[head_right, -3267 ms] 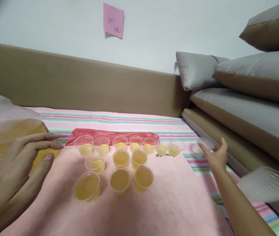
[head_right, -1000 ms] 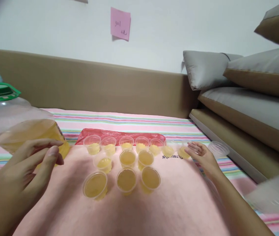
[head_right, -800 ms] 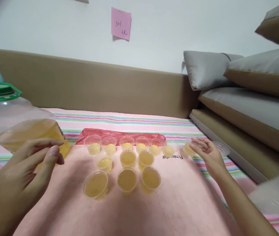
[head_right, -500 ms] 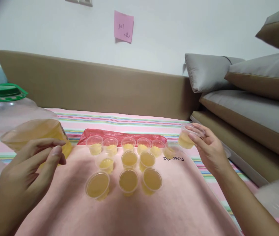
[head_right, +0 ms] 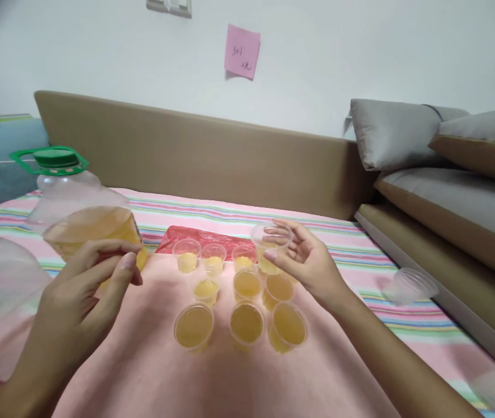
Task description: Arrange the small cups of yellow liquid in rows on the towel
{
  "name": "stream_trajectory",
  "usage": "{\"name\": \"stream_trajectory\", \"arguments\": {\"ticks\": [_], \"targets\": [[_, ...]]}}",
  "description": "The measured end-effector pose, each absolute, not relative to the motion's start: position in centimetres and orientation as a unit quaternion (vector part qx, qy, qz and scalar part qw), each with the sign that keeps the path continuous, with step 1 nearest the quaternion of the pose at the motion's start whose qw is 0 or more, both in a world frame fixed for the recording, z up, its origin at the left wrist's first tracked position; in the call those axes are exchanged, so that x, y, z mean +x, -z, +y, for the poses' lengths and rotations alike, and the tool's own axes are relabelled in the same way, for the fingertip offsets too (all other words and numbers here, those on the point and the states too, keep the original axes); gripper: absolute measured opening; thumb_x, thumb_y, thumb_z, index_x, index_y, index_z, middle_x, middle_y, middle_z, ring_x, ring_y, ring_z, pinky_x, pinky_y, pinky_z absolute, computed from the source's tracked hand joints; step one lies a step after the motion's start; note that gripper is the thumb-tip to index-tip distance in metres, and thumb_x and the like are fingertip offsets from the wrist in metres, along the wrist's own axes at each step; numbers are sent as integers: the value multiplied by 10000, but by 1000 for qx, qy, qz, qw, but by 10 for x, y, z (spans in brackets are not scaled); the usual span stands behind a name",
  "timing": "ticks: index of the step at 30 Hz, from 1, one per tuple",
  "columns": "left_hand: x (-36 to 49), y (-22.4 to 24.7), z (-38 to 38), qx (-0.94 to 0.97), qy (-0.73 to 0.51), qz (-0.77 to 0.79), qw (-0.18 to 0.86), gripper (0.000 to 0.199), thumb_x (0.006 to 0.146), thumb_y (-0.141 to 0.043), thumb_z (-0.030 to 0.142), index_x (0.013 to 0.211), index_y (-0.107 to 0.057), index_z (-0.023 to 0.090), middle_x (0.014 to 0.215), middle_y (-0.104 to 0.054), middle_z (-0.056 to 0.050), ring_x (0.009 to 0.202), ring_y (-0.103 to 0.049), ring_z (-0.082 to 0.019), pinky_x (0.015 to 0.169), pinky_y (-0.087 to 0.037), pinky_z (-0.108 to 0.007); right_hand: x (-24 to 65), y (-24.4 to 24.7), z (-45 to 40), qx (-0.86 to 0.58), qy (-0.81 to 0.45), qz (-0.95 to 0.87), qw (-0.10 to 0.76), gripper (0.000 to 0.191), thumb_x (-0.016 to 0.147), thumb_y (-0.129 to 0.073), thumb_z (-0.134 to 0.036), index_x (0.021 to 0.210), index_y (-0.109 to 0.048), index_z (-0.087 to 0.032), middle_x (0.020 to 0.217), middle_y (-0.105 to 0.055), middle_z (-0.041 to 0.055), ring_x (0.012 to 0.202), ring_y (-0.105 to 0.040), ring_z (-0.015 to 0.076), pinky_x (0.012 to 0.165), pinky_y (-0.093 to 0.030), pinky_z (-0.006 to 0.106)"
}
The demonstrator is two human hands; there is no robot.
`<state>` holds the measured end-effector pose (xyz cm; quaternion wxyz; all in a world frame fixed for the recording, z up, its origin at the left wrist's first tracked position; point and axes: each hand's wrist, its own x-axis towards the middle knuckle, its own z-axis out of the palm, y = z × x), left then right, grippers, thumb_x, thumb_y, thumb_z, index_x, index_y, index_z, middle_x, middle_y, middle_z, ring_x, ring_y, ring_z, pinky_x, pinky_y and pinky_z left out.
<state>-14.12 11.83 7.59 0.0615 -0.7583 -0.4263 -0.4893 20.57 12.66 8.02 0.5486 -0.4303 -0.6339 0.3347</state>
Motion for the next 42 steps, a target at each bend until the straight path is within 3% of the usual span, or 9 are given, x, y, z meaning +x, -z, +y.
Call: {"name": "stream_trajectory", "arguments": {"ticks": [4, 12, 19, 33, 42], "targets": [[-141, -77, 117, -758, 492, -424, 52, 339, 1057, -512, 217, 749, -651, 210, 1051, -636, -58, 1011, -655, -180, 853, -530, -303, 180, -76, 133, -417, -344, -673, 505, 620, 830, -924, -417, 1355, -616, -299, 1377, -696, 76, 1276, -677, 278, 1153, -548, 493], [-140, -74, 118, -772, 467, -431, 5, 326, 1068, -499, 251, 784, -652, 208, 1042, -655, -54, 971, -657, -180, 803, -498, -307, 158, -69, 143, -433, -326, -723, 429, 686, 834, -907, -473, 1424, -599, -309, 1476, -637, 73, 1395, -589, 296, 1239, -444, 535], [-137, -71, 118, -775, 453, -440, -33, 330, 1087, -474, 292, 828, -655, 197, 1100, -655, -59, 990, -652, -192, 818, -484, -340, 156, -64, 149, -471, -288, -749, 367, 784, 825, -889, -518, 1519, -574, -334, 1559, -574, 61, 1462, -516, 348, 1259, -373, 636], [-137, -72, 118, -776, 453, -437, -28, 331, 1083, -481, 304, 825, -663, 202, 1105, -662, -63, 991, -666, -204, 808, -495, -344, 155, -61, 151, -468, -229, -791, 321, 806, 847, -893, -464, 1566, -536, -387, 1483, -643, 46, 1399, -585, 355, 1219, -431, 635], [-138, -71, 119, -780, 445, -439, -31, 329, 1088, -475, 306, 841, -658, 190, 1104, -646, -72, 1007, -654, -216, 839, -490, -369, 153, -59, 154, -461, -215, -813, 284, 800, 874, -859, -496, 1584, -509, -382, 1511, -619, 40, 1428, -553, 350, 1223, -414, 645]]}}
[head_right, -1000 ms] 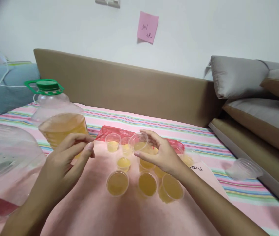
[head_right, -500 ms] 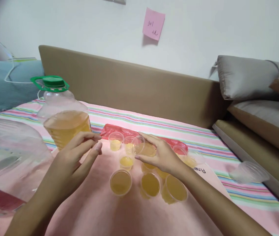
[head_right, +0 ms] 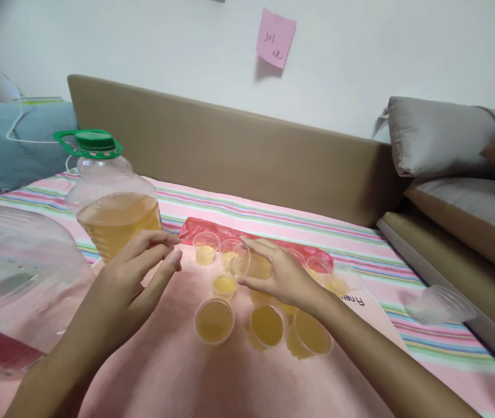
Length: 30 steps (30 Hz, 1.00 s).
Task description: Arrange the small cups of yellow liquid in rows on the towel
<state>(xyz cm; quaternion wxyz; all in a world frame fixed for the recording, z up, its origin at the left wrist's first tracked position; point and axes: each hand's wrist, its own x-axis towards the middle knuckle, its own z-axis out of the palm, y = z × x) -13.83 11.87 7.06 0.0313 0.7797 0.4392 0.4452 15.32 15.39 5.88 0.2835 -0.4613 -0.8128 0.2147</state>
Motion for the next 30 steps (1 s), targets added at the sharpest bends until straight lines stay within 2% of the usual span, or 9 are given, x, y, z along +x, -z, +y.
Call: {"name": "stream_trajectory", "arguments": {"ticks": [8, 17, 25, 30], "targets": [[-138, -70, 120, 788, -444, 426, 18, 274, 1084, -493, 284, 889, -655, 179, 1117, -638, -82, 1026, -655, -228, 857, -487, -385, 152, -58, 155, -444, -170, -839, 264, 783, 898, -846, -458, 1594, -496, -385, 1535, -590, 46, 1409, -569, 347, 1204, -460, 607], [-138, -69, 120, 791, -435, 429, 21, 273, 1090, -483, 282, 909, -651, 165, 1124, -628, -95, 1031, -646, -245, 864, -491, -417, 154, -56, 156, -429, -86, -870, 226, 754, 949, -804, -377, 1616, -454, -345, 1519, -587, 75, 1382, -577, 302, 1141, -529, 548], [-137, -70, 120, 795, -430, 427, 24, 260, 1092, -483, 281, 932, -652, 164, 1115, -629, -88, 1018, -651, -236, 842, -489, -403, 153, -56, 157, -391, -52, -895, 211, 760, 964, -789, -293, 1629, -423, -322, 1503, -580, 98, 1364, -565, 298, 1122, -533, 560], [-138, -68, 121, 798, -424, 428, 22, 241, 1091, -484, 285, 949, -643, 172, 1111, -634, -80, 1017, -651, -237, 856, -490, -408, 146, -62, 155, -356, 2, -914, 192, 716, 916, -826, -181, 1550, -498, -223, 1458, -611, 147, 1306, -590, 327, 1052, -570, 548]]}}
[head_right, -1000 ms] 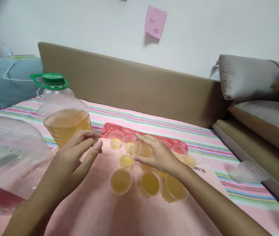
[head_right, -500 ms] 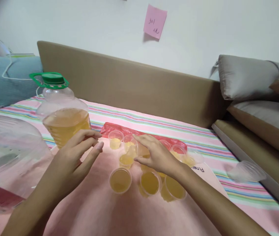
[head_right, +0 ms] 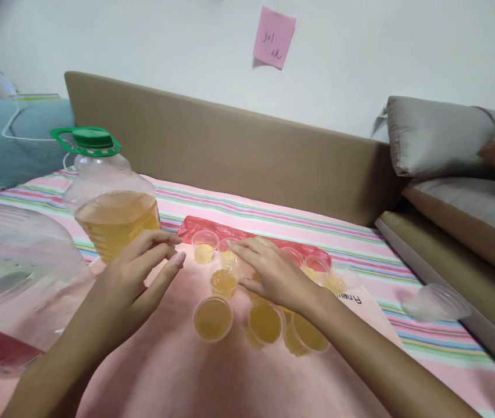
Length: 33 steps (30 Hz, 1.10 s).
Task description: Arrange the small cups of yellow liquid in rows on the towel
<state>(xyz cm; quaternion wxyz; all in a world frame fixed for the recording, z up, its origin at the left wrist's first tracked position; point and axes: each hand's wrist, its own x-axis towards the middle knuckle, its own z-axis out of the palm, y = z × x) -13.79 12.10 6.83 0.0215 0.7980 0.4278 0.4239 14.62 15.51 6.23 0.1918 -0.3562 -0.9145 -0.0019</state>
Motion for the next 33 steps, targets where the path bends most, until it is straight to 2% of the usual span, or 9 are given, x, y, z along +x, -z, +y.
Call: {"name": "stream_trajectory", "arguments": {"ticks": [4, 8, 11, 15, 19, 21, 25, 30, 33], "targets": [[-138, -67, 122, 804, -408, 431, 30, 212, 1086, -470, 293, 977, -616, 186, 1104, -645, -77, 1013, -655, -256, 860, -504, -429, 137, -67, 151, -324, 60, -929, 168, 689, 865, -836, -87, 1477, -529, -159, 1376, -652, 164, 1220, -630, 337, 957, -607, 520], [-137, -65, 123, 809, -378, 446, 60, 152, 1063, -489, 320, 1053, -595, 211, 1071, -679, -63, 997, -670, -280, 846, -529, -463, 128, -70, 149, -311, 93, -934, 151, 697, 832, -820, -36, 1453, -529, -164, 1372, -643, 167, 1162, -647, 334, 878, -615, 501], [-135, -58, 125, 808, -363, 456, 81, 201, 1050, -506, 348, 1174, -592, 215, 1148, -708, -87, 1077, -687, -309, 895, -554, -511, 121, -74, 149, -305, 108, -937, 132, 568, 880, -722, -2, 1400, -566, -169, 1295, -679, 140, 1089, -661, 309, 832, -610, 468], [-128, -42, 128, 810, -349, 459, 110, 435, 1005, -597, 437, 1374, -535, 215, 1354, -688, -134, 1270, -654, -354, 1049, -540, -593, 110, -78, 152, -267, 130, -946, 129, 416, 997, -555, 2, 1383, -573, -152, 1242, -710, 111, 1103, -661, 280, 908, -590, 455], [-115, -31, 132, 801, -346, 464, 152, 857, 878, -778, 562, 1560, -381, 229, 1599, -536, -158, 1476, -518, -374, 1193, -470, -603, 105, -80, 153, -243, 157, -948, 135, 345, 1048, -506, -27, 1376, -563, -119, 1326, -701, 128, 1207, -646, 298, 1032, -541, 498], [-110, -28, 134, 791, -353, 469, 172, 924, 884, -779, 566, 1609, -316, 230, 1660, -467, -155, 1523, -468, -365, 1216, -458, -593, 105, -81, 153, -243, 160, -947, 136, 320, 1053, -517, -36, 1356, -571, -122, 1361, -693, 125, 1241, -640, 306, 1065, -516, 520], [-105, -26, 139, 785, -364, 467, 183, 866, 924, -750, 493, 1620, -318, 212, 1679, -439, -161, 1547, -437, -360, 1232, -445, -597, 108, -85, 153, -232, 163, -946, 155, 327, 1032, -530, 3, 1328, -582, -123, 1358, -702, 115, 1266, -639, 290, 1081, -506, 495], [-103, -26, 139, 791, -366, 450, 196, 840, 915, -752, 541, 1596, -361, 243, 1639, -489, -159, 1531, -458, -381, 1198, -486, -608, 109, -89, 151, -245, 152, -946, 145, 329, 997, -520, 16, 1259, -625, -152, 1313, -720, 115, 1273, -636, 313, 1038, -551, 511], [-101, -29, 137, 791, -373, 441, 201, 763, 947, -722, 489, 1579, -377, 236, 1618, -513, -158, 1513, -485, -362, 1199, -487, -594, 116, -90, 149, -241, 134, -946, 170, 381, 1019, -513, -15, 1336, -609, -204, 1379, -694, 98, 1310, -620, 298, 1079, -547, 535]]}}
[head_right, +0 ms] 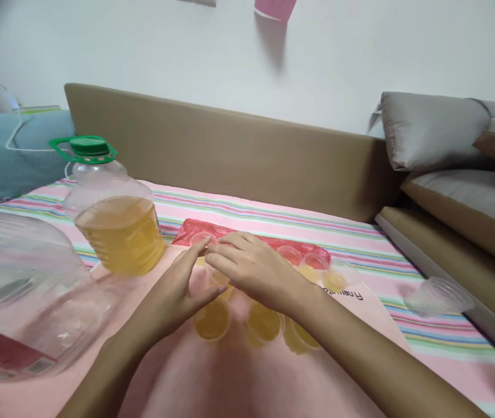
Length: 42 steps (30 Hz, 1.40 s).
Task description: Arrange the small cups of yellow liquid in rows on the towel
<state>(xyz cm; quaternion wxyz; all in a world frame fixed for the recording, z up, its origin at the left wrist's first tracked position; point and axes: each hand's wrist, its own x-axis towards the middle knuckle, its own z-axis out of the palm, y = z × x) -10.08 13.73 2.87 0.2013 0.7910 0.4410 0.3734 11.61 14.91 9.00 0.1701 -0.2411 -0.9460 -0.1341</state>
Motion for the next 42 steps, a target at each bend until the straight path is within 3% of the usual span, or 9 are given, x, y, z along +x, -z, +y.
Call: {"name": "stream_trajectory", "arguments": {"ticks": [5, 8, 11, 14, 18, 25, 30, 38, 42], "targets": [[-102, -33, 133, 780, -372, 455, 216, 800, 951, -714, 483, 1604, -341, 211, 1654, -465, -175, 1536, -451, -359, 1236, -424, -620, 142, -98, 142, -326, 18, -912, 249, 652, 970, -788, -303, 1544, -478, -287, 1602, -500, 112, 1478, -476, 335, 1187, -476, 581], [-106, -34, 130, 774, -357, 469, 231, 778, 955, -708, 469, 1602, -353, 222, 1650, -475, -165, 1543, -443, -350, 1250, -404, -615, 153, -101, 140, -384, -125, -864, 301, 520, 1007, -745, -428, 1482, -562, -322, 1527, -578, 67, 1363, -598, 290, 1140, -540, 517], [-110, -35, 129, 777, -351, 467, 234, 760, 965, -689, 462, 1602, -344, 232, 1663, -458, -161, 1550, -433, -343, 1255, -392, -619, 154, -97, 140, -386, -228, -831, 329, 445, 1029, -713, -438, 1450, -602, -346, 1453, -638, 33, 1230, -679, 237, 1086, -583, 457], [-110, -35, 128, 783, -342, 466, 231, 757, 971, -681, 456, 1601, -332, 221, 1673, -440, -168, 1563, -413, -337, 1268, -367, -625, 151, -92, 141, -374, -246, -823, 350, 499, 1027, -721, -413, 1497, -557, -371, 1447, -635, 26, 1248, -661, 226, 1105, -569, 454], [-108, -34, 130, 785, -347, 468, 209, 716, 984, -667, 415, 1589, -330, 235, 1678, -427, -167, 1569, -402, -338, 1263, -370, -627, 149, -87, 141, -373, -236, -815, 375, 611, 1032, -703, -368, 1583, -441, -404, 1415, -641, 38, 1267, -649, 238, 1114, -562, 491], [-107, -30, 136, 800, -369, 447, 156, 606, 995, -665, 346, 1524, -383, 262, 1579, -526, -151, 1482, -509, -325, 1202, -451, -591, 148, -81, 141, -413, -233, -790, 389, 873, 1013, -713, -361, 1698, -178, -446, 1357, -675, 50, 1141, -702, 248, 1044, -603, 527], [-106, -28, 135, 803, -357, 453, 151, 626, 990, -684, 369, 1530, -387, 261, 1572, -540, -149, 1469, -521, -334, 1193, -462, -587, 144, -83, 140, -423, -208, -801, 370, 505, 1005, -726, -400, 1495, -604, -378, 1329, -704, 34, 1131, -707, 250, 1011, -615, 484], [-108, -29, 136, 812, -360, 443, 123, 595, 1011, -657, 343, 1531, -381, 257, 1582, -534, -154, 1471, -527, -323, 1191, -469, -584, 140, -81, 137, -430, -202, -788, 391, 590, 1030, -679, -352, 1587, -490, -397, 1363, -696, 38, 1140, -714, 246, 1024, -620, 510], [-113, -29, 137, 815, -369, 433, 112, 609, 1009, -664, 352, 1537, -368, 282, 1585, -532, -154, 1479, -524, -333, 1191, -467, -592, 139, -82, 136, -430, -188, -800, 374, 516, 1026, -691, -349, 1527, -573, -396, 1391, -691, 32, 1179, -710, 266, 1034, -618, 521]]}}
